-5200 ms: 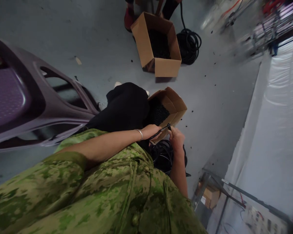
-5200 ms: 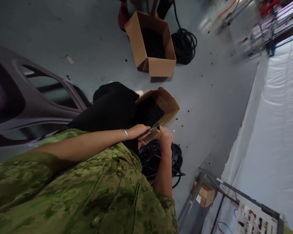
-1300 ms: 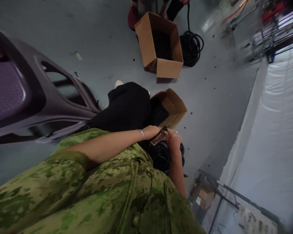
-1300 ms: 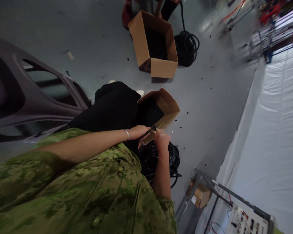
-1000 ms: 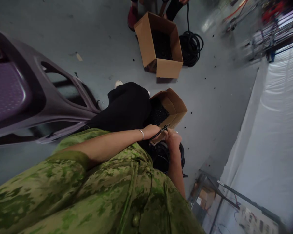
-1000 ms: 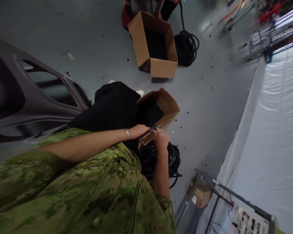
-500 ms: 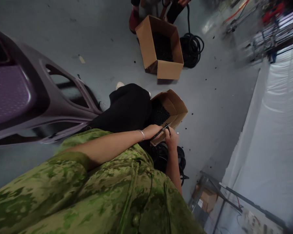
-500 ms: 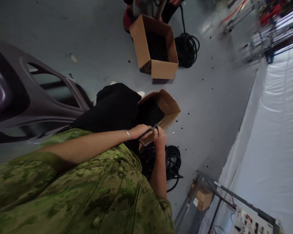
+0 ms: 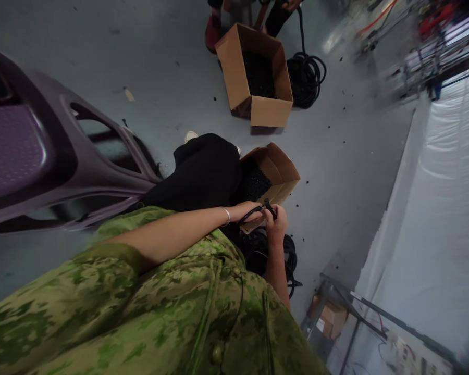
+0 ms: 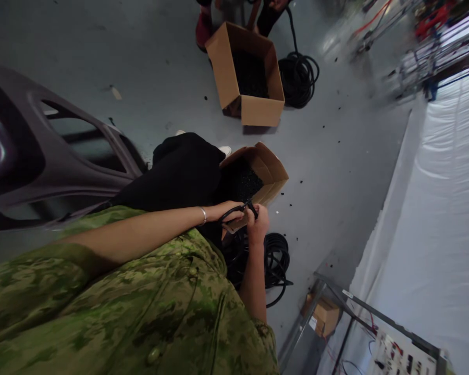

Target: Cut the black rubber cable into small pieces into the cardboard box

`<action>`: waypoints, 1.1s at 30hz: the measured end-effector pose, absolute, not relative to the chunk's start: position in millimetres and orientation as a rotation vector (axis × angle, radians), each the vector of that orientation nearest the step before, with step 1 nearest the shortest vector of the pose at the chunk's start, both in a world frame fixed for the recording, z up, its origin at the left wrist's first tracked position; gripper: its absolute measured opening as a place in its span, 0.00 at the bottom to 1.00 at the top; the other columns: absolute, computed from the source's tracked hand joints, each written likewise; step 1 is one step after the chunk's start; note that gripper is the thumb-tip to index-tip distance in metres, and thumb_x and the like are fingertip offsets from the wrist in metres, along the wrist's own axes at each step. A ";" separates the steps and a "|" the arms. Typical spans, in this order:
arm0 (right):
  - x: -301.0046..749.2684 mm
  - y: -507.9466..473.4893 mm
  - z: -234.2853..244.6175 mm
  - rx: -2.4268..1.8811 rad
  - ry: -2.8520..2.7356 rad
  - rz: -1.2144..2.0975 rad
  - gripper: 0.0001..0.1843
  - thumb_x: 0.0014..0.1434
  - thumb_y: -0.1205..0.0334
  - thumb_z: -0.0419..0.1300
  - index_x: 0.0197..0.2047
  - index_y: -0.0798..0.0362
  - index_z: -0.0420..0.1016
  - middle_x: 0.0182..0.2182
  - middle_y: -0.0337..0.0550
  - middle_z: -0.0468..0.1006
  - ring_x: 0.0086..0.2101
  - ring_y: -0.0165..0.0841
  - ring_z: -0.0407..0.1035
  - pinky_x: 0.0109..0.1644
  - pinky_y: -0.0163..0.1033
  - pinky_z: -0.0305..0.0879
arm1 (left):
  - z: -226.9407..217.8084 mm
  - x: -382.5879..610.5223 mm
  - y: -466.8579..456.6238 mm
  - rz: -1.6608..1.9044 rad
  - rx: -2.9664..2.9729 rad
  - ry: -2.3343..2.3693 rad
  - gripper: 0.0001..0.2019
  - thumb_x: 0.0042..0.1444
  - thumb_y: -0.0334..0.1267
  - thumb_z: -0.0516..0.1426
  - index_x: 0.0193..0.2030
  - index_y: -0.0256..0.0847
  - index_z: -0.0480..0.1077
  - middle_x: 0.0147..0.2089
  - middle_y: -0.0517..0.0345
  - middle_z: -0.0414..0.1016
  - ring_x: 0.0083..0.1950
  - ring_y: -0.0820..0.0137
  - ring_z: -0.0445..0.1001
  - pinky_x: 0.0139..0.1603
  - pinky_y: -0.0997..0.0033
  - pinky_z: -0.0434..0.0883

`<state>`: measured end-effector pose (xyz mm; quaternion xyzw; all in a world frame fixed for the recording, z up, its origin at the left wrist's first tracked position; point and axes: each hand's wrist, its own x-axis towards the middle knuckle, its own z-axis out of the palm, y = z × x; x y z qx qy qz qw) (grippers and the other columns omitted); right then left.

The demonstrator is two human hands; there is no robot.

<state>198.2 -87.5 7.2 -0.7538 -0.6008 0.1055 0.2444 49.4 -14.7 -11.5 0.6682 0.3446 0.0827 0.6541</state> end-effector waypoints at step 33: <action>206.0 -88.7 17.6 -1.534 -0.741 1.388 0.21 0.55 0.43 0.64 0.27 0.53 0.71 0.20 0.35 0.66 0.19 0.24 0.55 0.24 0.34 0.52 | -3.1 32.7 -14.8 0.315 1.827 0.557 0.25 0.55 0.30 0.55 0.61 0.41 0.66 0.56 0.52 0.76 0.53 0.64 0.75 0.52 0.71 0.68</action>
